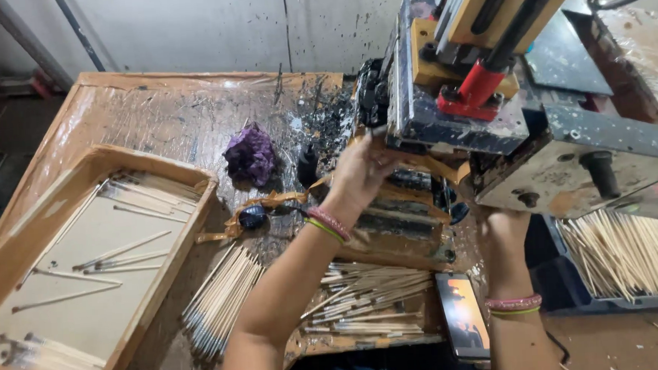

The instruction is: Applying incense paste to bamboo sticks using a semi-automatic machine and sorting them into trays.

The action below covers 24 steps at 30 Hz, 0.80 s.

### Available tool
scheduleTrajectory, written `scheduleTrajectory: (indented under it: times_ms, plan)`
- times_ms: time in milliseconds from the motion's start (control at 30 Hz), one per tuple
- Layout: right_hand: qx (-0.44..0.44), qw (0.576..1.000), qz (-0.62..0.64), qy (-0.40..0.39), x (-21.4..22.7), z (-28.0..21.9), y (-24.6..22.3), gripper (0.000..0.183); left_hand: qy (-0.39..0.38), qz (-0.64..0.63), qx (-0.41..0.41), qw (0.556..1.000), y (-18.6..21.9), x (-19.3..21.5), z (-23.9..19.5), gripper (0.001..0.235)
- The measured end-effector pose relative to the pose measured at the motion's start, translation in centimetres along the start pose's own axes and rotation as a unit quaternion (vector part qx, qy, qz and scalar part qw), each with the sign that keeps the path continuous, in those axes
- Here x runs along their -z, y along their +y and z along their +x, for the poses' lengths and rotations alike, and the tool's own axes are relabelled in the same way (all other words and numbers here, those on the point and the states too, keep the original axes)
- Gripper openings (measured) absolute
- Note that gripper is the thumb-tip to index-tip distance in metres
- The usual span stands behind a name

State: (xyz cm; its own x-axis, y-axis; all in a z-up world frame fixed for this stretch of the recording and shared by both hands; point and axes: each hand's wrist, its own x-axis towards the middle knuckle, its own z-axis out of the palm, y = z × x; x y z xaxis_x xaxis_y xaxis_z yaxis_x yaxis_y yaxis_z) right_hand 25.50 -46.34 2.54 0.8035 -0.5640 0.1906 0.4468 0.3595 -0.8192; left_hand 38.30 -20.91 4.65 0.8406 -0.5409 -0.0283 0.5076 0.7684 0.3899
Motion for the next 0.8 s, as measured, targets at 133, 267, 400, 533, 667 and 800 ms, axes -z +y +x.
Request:
scheduleTrajectory:
  times_ms: [133, 267, 400, 533, 667, 800]
  plan:
    - [0.04, 0.993, 0.005, -0.107, 0.9, -3.8, -0.5, 0.024, -0.026, 0.107, -0.171, 0.979, 3.0, 3.5, -3.8, 0.026]
    - [0.064, 0.995, -0.069, -0.02, -3.9, -8.6, -2.1, 0.029, 0.028, 0.152, -0.161, 0.975, 2.8, 3.2, -7.4, 0.026]
    - [0.044, 0.998, -0.032, -0.015, -0.4, -5.0, 1.0, 0.017, 0.058, 0.158, -0.254, 0.953, 2.9, 7.7, 2.2, 0.019]
    - [0.079, 0.985, -0.024, -0.15, 5.3, -1.1, 2.7, 0.011, 0.287, 0.266, -0.299, 0.87, 1.4, 9.8, 5.9, 0.012]
    - [0.013, 0.993, 0.021, -0.117, 9.2, -5.2, -3.3, 0.007, 0.097, 0.473, -0.252, 0.838, 5.5, 2.8, -12.8, 0.023]
    - [0.048, 0.99, -0.054, -0.121, 29.1, -14.8, -2.4, 0.008, -0.136, 0.644, 0.166, 0.735, 8.0, -3.9, -30.1, 0.033]
